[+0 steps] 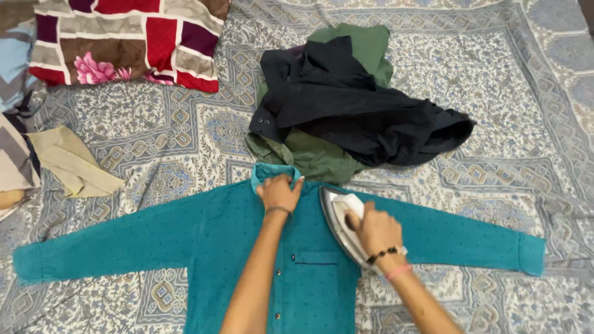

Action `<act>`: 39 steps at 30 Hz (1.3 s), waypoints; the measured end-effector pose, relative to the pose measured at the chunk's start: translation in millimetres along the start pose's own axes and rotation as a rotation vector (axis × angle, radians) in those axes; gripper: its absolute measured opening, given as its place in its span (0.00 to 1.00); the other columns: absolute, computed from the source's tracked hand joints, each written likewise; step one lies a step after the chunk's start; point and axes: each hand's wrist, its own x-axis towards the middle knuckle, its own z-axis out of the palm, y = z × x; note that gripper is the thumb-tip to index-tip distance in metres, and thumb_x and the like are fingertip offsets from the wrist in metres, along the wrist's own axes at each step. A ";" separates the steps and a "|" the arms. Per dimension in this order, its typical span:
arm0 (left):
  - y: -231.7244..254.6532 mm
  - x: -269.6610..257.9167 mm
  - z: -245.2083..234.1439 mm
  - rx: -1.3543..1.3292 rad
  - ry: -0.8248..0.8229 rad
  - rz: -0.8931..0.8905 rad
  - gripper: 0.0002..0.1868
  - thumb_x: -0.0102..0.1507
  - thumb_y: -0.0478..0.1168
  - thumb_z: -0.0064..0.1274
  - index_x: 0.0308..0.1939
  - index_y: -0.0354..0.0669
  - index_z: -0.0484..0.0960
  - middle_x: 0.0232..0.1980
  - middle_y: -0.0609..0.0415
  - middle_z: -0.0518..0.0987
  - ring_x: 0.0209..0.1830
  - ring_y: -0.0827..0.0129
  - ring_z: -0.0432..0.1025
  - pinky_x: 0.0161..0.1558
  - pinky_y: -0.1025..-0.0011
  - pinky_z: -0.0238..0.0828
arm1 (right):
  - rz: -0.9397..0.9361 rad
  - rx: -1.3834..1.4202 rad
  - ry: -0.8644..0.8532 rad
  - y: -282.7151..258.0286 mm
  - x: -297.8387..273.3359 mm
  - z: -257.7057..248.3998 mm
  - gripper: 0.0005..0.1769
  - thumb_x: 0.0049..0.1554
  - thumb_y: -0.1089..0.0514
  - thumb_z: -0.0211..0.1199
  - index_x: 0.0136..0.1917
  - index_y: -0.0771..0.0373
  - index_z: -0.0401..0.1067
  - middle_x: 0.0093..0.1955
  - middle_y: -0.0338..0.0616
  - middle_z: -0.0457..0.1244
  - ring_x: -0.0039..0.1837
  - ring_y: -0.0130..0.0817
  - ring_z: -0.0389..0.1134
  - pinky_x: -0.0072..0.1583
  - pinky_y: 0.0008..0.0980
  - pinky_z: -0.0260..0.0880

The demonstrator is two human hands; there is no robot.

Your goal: The person irons a teal long-sleeved shirt on a patterned bedsheet, smoothing the fabric and using an electric iron on the body and sleeves. After ironing, the shirt is folded and placed aside. The person then picks up a dark shirt from a pile and begins to unfold it.

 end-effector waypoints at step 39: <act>-91.7 -239.3 -11.8 -0.121 0.025 0.396 0.32 0.69 0.42 0.41 0.79 0.53 0.58 0.83 0.53 0.53 0.84 0.55 0.44 0.77 0.39 0.31 | 0.304 0.256 0.040 -115.5 -152.0 94.2 0.26 0.63 0.42 0.55 0.56 0.70 0.64 0.37 0.68 0.68 0.41 0.68 0.71 0.44 0.61 0.71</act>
